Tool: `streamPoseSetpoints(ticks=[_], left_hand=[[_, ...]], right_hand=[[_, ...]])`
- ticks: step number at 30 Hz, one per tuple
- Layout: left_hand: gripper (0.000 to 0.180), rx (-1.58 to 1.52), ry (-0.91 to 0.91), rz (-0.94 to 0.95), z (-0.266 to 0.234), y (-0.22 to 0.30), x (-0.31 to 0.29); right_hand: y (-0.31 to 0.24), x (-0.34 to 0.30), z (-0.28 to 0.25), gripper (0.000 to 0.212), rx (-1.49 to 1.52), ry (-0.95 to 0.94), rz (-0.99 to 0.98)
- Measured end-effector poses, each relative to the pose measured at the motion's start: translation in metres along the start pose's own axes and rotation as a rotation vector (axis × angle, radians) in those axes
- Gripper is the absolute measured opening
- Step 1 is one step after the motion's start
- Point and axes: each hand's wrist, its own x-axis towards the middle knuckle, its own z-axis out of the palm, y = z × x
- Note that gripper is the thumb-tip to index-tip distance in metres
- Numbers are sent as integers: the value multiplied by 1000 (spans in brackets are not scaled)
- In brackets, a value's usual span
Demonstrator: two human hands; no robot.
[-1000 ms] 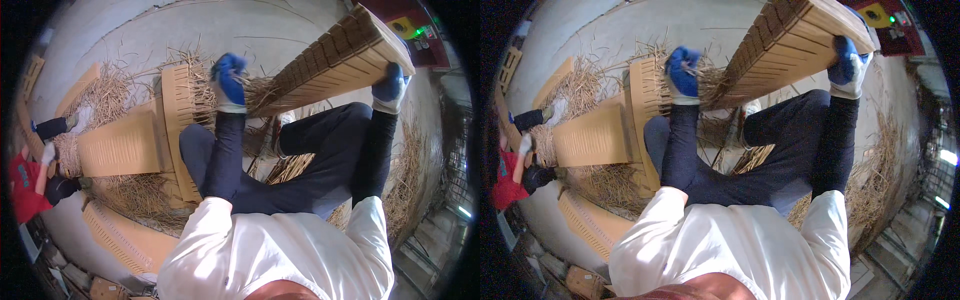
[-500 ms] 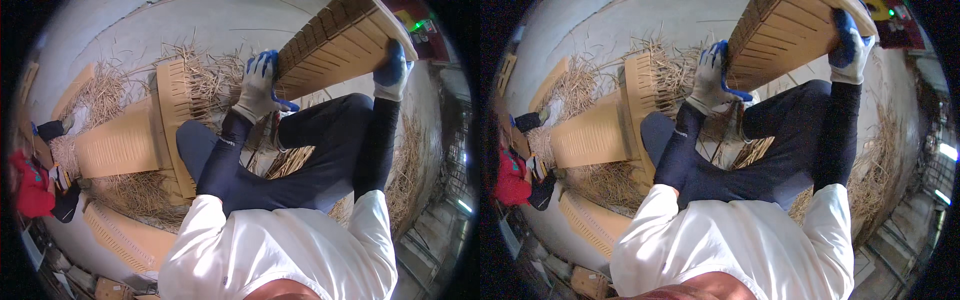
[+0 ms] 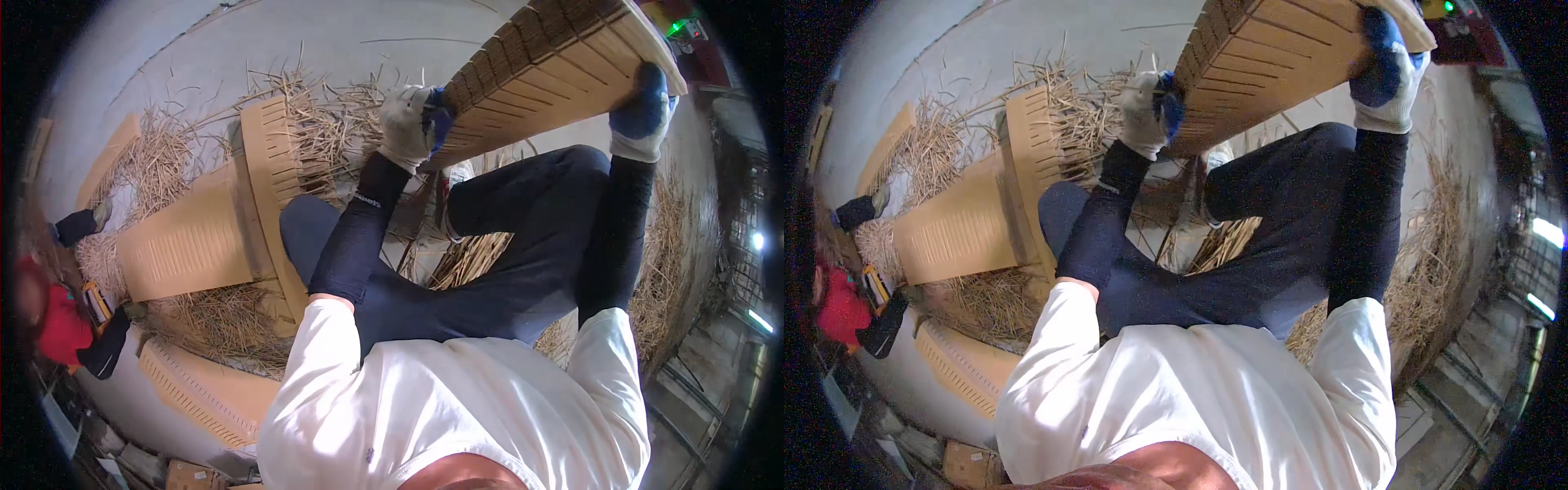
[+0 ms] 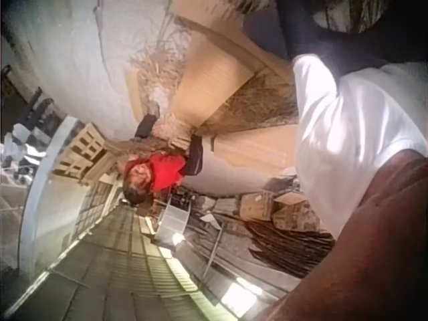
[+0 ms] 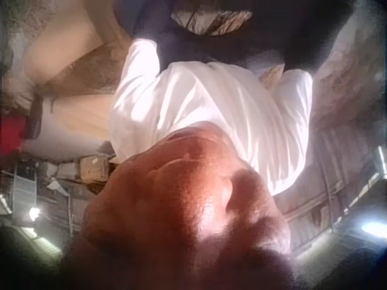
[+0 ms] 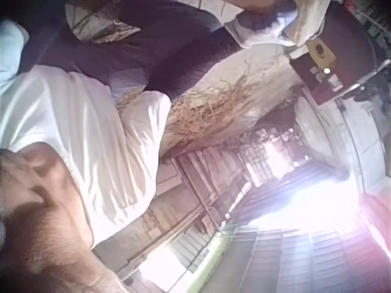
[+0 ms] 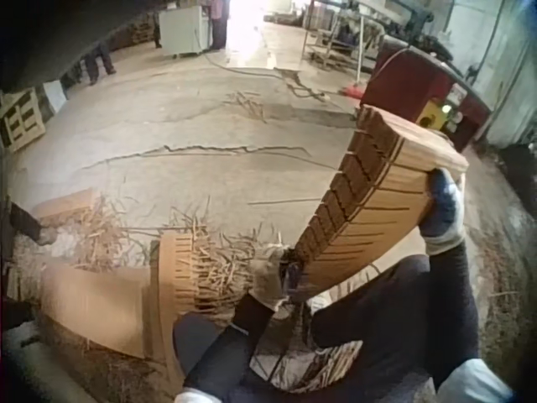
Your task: Assembling cardboard packaging structures by inserting protective straw materials into precut slots.
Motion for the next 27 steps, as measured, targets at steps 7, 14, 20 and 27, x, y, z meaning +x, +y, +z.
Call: streamPoseSetpoints(ticks=[7,14,20,27], left_hand=[[16,205,-220,234,-17,-6,37],[27,172,-24,-135,10,-21,22],[31,-576,244,-1038,24,-26,18],[29,-974,636,-1308,16,-18,9]], right_hand=[[2,4,-15,34,-50,-26,-108],[-11,2,13,41,-325,-62,-219],[-10,-3,20,40,-214,35,-140],[-10,-3,24,38,-200,32,-164]])
